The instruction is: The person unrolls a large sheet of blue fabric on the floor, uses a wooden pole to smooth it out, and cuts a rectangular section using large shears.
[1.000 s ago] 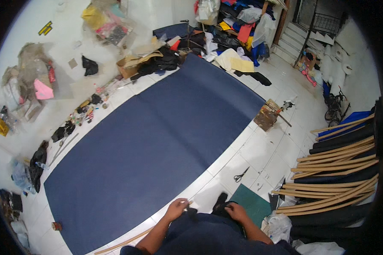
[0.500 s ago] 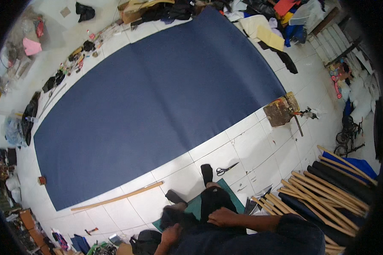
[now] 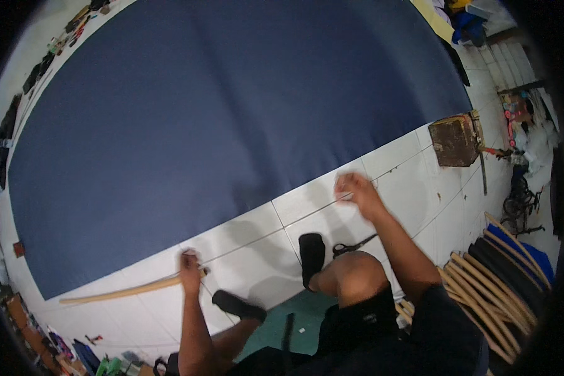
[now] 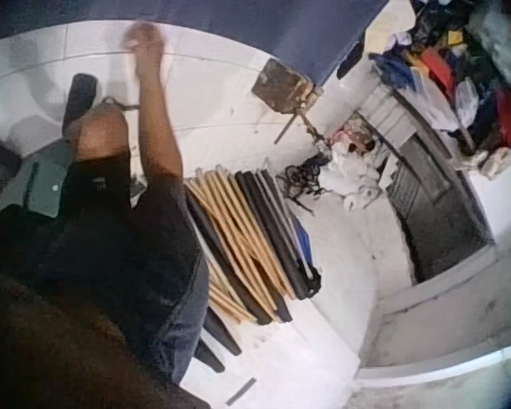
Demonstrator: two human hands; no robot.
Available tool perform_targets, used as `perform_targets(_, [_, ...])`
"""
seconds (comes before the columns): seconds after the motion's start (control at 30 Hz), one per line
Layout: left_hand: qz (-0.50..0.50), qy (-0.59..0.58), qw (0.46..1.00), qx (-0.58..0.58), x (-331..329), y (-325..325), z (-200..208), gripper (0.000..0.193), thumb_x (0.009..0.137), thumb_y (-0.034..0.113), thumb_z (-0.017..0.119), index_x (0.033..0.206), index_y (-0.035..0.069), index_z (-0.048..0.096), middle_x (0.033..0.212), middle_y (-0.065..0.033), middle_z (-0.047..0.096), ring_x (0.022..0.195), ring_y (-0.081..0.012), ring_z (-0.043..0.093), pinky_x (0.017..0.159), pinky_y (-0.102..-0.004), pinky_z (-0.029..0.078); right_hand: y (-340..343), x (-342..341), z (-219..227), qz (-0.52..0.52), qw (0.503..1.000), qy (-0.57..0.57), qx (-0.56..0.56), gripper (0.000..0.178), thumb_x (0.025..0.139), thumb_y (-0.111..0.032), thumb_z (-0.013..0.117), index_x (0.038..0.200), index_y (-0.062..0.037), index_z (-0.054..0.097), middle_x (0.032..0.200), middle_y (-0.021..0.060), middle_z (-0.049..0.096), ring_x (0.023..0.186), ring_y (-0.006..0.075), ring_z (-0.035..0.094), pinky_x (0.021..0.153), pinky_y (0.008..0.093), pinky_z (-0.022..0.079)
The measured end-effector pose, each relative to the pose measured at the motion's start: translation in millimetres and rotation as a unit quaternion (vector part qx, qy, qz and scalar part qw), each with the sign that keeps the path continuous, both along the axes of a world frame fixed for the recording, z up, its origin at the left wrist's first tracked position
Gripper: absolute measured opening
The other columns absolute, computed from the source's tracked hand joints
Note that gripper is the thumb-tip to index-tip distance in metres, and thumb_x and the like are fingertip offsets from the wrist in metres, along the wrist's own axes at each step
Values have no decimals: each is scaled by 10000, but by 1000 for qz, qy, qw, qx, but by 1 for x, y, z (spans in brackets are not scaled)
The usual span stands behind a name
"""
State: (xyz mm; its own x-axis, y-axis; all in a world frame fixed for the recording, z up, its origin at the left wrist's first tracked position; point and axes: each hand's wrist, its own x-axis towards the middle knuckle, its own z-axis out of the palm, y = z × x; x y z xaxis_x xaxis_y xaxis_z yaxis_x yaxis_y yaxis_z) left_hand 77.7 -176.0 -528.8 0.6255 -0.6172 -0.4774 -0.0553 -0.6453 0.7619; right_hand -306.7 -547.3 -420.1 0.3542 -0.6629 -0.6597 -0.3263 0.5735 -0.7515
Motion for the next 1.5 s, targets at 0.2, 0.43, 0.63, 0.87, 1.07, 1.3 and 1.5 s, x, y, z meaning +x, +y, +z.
perform_targets(0.2, [513,62,855,50,73,-30,-111,595,824,466,678,1201,43,497,1129,-135,503,870,-264,510,709,-426,468,-101,-61,-199,-356,920,160,18,771,862,-360,706,1459,-43,335,1494,164,371,1345,361,389,1020,644,337])
perform_targets(0.43, [491,104,862,-72,94,-20,-161,320,910,272,610,1100,28,528,882,-173,568,569,-247,523,457,-384,446,-149,-31,-255,-595,788,-152,-34,656,818,-123,721,1385,23,426,1352,190,535,1189,378,554,990,566,448])
perform_targets(0.63, [599,31,799,-34,103,8,-144,708,840,393,683,1339,27,339,1127,-142,536,768,-255,572,539,-410,450,-195,34,-170,-352,912,-189,-88,654,872,-221,698,1412,14,413,1404,171,494,1251,340,503,1055,466,426])
perform_targets(0.87, [525,59,808,-261,115,7,-138,184,943,253,570,846,102,528,678,-3,483,539,-121,444,456,-262,350,-189,-8,-118,-272,864,-399,-141,531,920,-250,670,1346,9,487,1367,170,540,1215,337,530,1081,463,385])
perform_targets(1.07, [462,162,835,-250,96,22,-172,243,999,242,570,830,72,528,689,-23,513,540,-140,490,475,-258,422,-128,-72,-272,-351,924,-141,-61,574,935,-261,650,1386,19,432,1390,150,516,1154,315,573,917,439,498])
perform_targets(1.3, [503,81,838,-194,100,16,-166,247,896,94,704,794,48,484,651,-61,534,487,-153,523,412,-244,468,-151,-89,-295,-150,883,363,-256,583,817,-445,742,986,106,655,991,248,675,914,310,663,751,399,520])
perform_targets(1.5, [551,28,822,-138,104,28,-184,521,845,19,735,1125,59,298,774,-120,578,484,-173,541,392,-281,490,-150,-111,-299,-125,887,371,-246,707,756,-464,818,1084,134,630,1098,213,668,971,287,636,829,375,490])
